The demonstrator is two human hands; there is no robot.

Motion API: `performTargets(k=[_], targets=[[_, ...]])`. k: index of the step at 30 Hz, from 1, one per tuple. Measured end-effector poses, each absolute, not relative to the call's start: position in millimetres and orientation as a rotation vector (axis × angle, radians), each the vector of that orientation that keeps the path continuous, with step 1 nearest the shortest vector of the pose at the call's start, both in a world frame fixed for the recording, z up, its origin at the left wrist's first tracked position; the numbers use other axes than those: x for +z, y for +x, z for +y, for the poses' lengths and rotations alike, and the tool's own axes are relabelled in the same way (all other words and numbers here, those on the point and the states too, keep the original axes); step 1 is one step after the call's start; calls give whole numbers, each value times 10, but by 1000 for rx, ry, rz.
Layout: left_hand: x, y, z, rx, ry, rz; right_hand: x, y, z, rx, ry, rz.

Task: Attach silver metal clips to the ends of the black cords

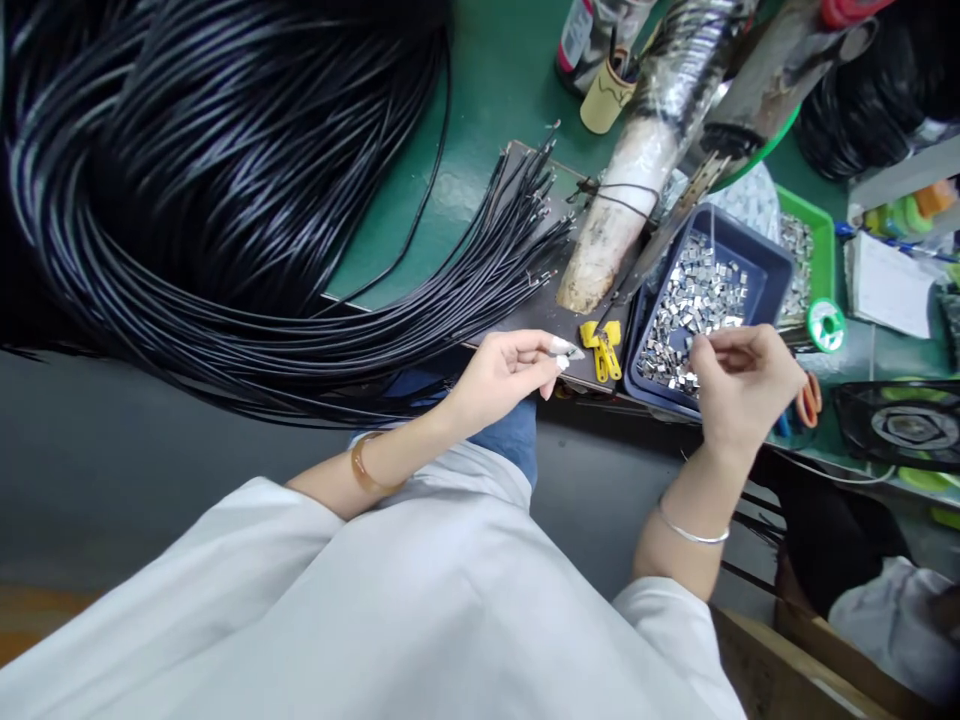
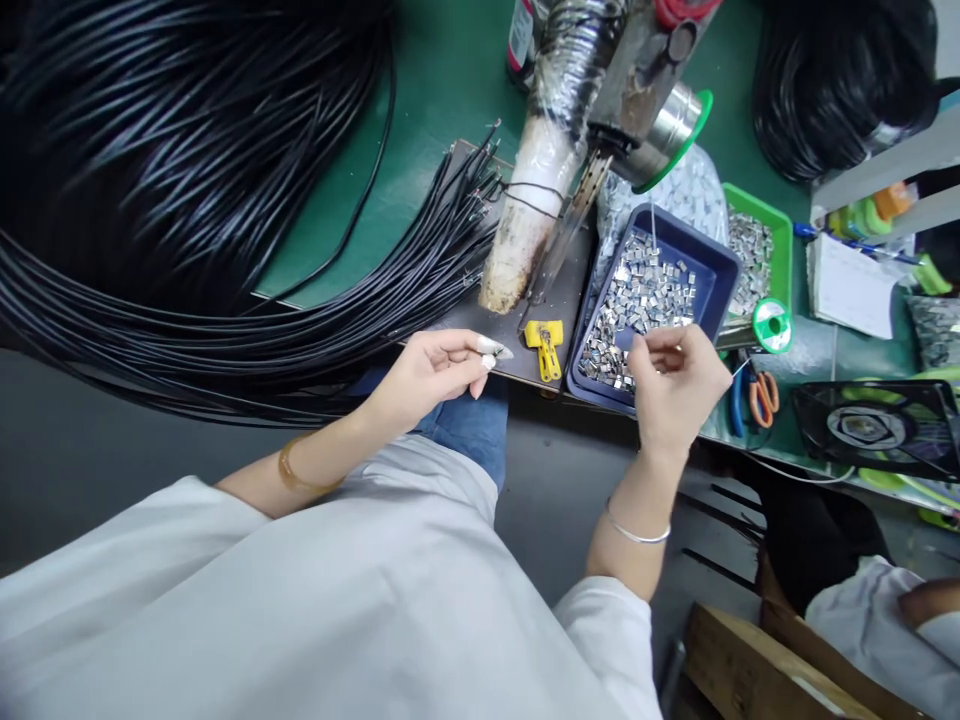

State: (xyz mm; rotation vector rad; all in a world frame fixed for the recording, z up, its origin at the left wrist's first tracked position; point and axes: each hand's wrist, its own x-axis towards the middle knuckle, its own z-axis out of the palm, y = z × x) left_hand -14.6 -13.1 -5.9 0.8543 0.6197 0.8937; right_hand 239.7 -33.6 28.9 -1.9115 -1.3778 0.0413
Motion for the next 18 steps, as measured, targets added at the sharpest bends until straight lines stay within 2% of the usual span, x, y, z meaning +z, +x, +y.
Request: performTargets(k=[2,5,9,13,18], targets=[[-19,-132,-136,886,883,638,297,2130,-446,221,-1691,-1287],[17,-100,-135,887,939,698,297,1688,-571,147,-1467,-1247],[36,-80,-125,909,1047,740,201,1377,-614,241,-1412,-1402],[53,-84,-129,894,1158,698,82,1389,-587,511,-1384,-1383],[51,-111,-131,870,1315,718,28,1450,-588,609,-1343,-1352]])
